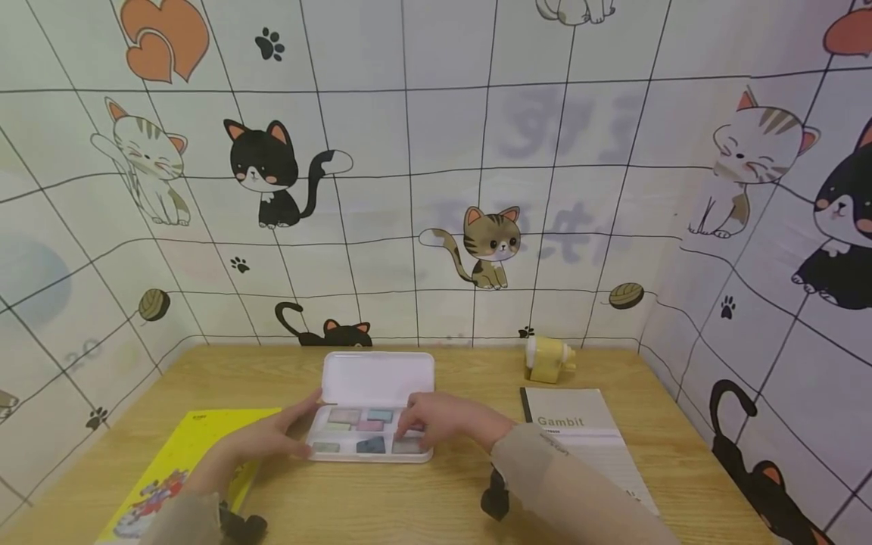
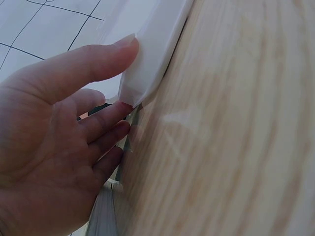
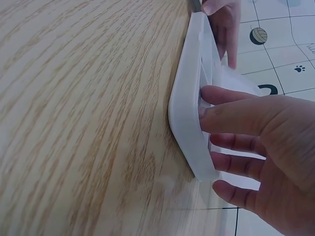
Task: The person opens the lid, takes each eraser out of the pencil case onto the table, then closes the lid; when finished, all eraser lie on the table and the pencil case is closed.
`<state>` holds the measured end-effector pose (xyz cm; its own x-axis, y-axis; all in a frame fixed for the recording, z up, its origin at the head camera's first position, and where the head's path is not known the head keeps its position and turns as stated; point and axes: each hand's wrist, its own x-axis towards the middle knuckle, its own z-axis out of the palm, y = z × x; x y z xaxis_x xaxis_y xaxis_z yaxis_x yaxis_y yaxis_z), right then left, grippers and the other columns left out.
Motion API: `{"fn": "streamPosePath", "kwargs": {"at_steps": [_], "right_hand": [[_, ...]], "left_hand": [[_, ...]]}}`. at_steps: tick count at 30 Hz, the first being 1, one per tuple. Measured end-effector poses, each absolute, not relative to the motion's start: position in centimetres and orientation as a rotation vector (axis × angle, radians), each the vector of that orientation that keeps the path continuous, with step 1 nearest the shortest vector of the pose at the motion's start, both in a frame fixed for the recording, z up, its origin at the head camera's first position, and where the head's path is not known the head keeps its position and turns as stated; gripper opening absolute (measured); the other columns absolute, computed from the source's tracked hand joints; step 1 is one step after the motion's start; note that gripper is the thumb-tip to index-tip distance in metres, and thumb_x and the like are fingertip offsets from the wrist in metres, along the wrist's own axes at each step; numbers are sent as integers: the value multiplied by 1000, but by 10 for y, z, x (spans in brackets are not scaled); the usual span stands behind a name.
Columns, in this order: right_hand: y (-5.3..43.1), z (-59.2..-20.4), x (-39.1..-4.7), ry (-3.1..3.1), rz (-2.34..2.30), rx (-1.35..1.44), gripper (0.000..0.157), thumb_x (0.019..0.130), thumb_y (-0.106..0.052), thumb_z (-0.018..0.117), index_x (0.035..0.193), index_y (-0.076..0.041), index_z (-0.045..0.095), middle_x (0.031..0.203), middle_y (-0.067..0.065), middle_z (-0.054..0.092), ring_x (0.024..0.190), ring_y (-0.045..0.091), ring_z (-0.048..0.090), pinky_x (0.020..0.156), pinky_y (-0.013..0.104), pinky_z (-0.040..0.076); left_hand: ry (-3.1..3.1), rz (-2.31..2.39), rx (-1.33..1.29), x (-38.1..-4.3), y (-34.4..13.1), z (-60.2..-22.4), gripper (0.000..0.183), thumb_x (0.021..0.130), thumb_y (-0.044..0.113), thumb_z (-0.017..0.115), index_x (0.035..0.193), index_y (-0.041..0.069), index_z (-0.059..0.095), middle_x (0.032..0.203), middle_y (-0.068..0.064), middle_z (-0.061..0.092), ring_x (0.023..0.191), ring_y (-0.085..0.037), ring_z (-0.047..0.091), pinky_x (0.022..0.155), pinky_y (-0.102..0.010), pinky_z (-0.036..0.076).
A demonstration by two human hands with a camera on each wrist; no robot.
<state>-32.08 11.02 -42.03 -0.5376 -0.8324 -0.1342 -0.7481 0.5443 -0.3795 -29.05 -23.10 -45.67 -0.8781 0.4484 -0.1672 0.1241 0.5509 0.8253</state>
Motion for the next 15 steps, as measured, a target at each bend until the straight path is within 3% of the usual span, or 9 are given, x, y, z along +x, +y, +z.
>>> {"fn": "streamPosePath", "kwargs": {"at_steps": [6, 15], "right_hand": [[109, -417, -320, 2484, -355, -1324, 36, 77, -4, 78, 110, -20, 74, 102, -9, 52, 85, 7, 49, 76, 19, 43], [107, -413, -319, 2493, -310, -1323, 30, 76, -3, 78, 98, -23, 73, 97, -10, 51, 81, 5, 46, 73, 19, 41]], "left_hand": [[2438, 1248, 449, -291, -230, -457, 104, 75, 23, 80, 157, 19, 16, 159, -17, 19, 144, -42, 6, 111, -64, 6], [2442, 1239, 448, -291, -230, -456, 104, 75, 24, 80, 157, 19, 15, 159, -17, 18, 144, -42, 6, 111, -65, 5]]}}
